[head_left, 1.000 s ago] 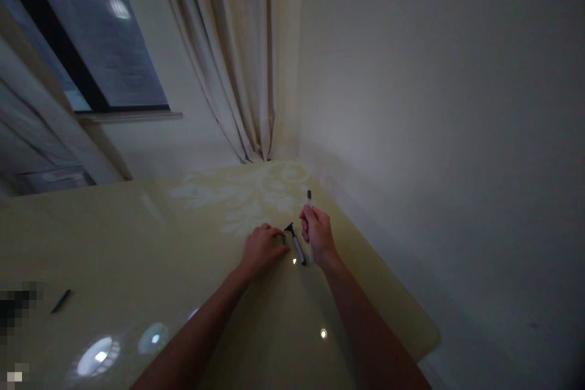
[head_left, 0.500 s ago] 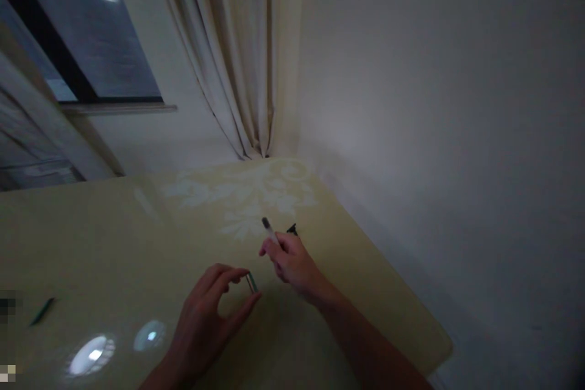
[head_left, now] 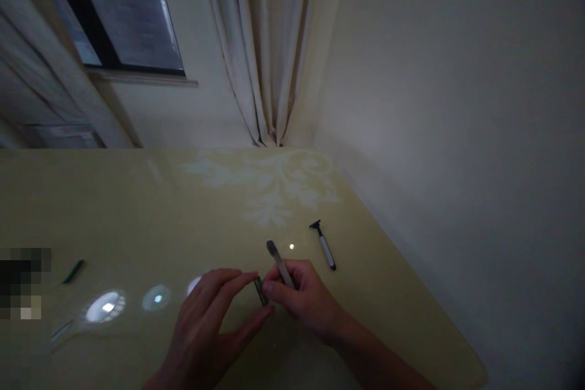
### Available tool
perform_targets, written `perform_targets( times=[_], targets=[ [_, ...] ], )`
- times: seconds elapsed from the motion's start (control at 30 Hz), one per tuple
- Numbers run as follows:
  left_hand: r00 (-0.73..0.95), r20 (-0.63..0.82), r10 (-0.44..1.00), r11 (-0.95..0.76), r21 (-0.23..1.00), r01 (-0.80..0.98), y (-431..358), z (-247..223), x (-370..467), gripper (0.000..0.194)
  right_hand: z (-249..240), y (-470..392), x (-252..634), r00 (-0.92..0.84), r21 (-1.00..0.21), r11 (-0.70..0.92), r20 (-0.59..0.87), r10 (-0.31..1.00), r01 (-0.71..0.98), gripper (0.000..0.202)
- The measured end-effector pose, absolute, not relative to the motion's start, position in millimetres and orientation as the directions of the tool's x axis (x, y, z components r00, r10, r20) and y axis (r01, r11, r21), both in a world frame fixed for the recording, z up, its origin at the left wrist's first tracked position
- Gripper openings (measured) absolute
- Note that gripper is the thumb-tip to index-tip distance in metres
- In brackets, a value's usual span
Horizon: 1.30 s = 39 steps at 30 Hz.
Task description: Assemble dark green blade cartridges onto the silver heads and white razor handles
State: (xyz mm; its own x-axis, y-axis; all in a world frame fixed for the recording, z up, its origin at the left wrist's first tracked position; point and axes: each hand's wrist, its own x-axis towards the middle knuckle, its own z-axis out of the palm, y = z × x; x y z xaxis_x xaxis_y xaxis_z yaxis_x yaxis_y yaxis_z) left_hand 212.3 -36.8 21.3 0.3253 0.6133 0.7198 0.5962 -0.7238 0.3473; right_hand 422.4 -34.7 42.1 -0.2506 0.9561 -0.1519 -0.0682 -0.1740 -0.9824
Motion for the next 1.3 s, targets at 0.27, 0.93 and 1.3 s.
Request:
perform_targets(
  times=[0.27, 0.93, 1.3],
  targets=[
    [0.290, 0.630, 0.720, -0.680, 0.557, 0.476, -39, 26, 218, 0.030, 34, -41, 417, -0.292, -0.884, -0.421, -0.355, 0.888, -0.203, 0.043],
    [0.247, 0.514, 0.821, -0.568, 0.694, 0.443, -30, 34, 211, 0.034, 56, -30, 455, -0.506, -0.460, 0.651, 0.410, 0.759, 0.604, 0.041],
    [0.247, 0.542, 0.803, -0.592, 0.683, 0.427, -27, 34, 209, 0.031, 58, -30, 457, -0.542, -0.510, 0.640, 0.348, 0.765, 0.575, 0.039]
  ],
)
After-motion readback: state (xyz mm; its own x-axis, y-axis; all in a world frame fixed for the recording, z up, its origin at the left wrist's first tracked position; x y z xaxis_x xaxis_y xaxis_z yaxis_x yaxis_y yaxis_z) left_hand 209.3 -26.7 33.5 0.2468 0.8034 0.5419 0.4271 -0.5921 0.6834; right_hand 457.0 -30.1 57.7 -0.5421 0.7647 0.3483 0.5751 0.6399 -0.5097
